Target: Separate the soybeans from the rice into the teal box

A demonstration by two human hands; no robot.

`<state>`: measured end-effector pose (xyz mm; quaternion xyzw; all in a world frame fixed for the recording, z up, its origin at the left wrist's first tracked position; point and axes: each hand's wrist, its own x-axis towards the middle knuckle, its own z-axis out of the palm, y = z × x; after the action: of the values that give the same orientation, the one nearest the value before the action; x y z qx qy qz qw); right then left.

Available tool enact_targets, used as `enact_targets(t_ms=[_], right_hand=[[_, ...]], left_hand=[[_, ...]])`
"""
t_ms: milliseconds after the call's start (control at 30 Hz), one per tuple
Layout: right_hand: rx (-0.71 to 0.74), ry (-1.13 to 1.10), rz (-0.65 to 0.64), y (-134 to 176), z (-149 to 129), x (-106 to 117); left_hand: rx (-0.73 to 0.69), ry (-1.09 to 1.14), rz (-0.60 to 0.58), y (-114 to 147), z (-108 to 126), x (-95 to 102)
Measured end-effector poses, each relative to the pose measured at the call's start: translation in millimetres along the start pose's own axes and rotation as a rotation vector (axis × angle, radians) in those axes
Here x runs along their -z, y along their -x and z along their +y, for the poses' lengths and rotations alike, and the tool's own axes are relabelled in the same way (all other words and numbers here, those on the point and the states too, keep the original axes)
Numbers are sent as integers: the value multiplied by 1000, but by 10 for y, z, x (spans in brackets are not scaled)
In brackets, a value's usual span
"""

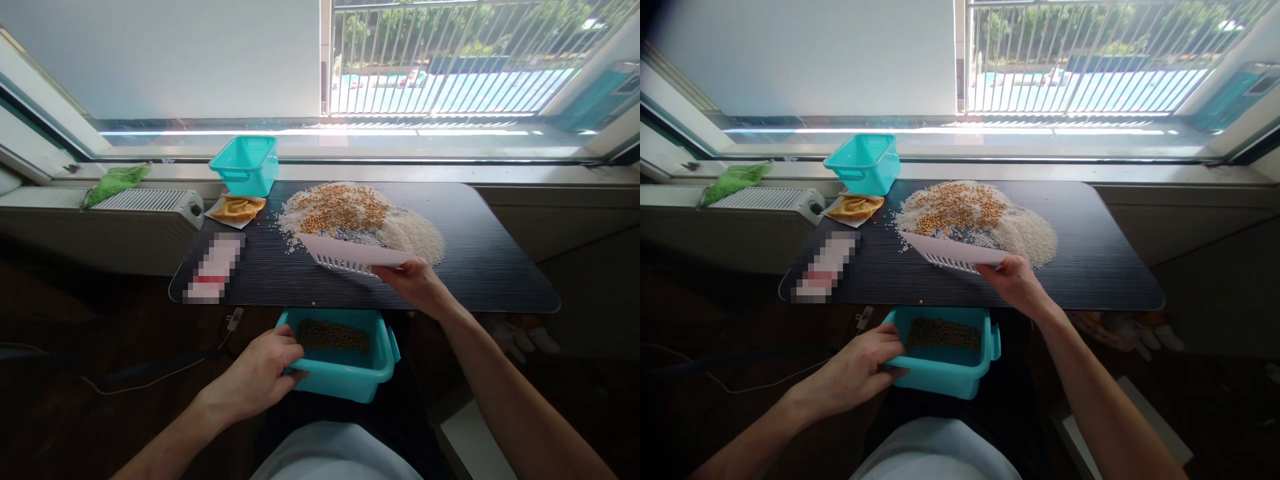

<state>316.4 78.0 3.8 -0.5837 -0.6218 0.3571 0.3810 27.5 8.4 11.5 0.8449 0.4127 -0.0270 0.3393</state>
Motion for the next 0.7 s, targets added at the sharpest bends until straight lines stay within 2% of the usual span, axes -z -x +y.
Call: enact_targets(t_ms=[100, 300, 400, 533, 600, 700], right_hand=[[3, -36, -49, 44, 6, 9], [3, -111, -62, 46, -22, -77], [12, -130, -184, 97, -70, -95], [-2, -72, -345, 205, -114, 39], [3, -47, -300, 210, -91, 129], [-4, -34, -61, 123, -9, 218]], left_hand=[[-3, -8, 12, -4, -8, -1], [5, -12, 5, -2, -5, 1], [10, -15, 2, 6, 0, 4], [-6, -35, 15, 22, -3, -4], [-6, -32, 15, 19, -7, -7], [-11, -14, 10, 3, -6, -3]])
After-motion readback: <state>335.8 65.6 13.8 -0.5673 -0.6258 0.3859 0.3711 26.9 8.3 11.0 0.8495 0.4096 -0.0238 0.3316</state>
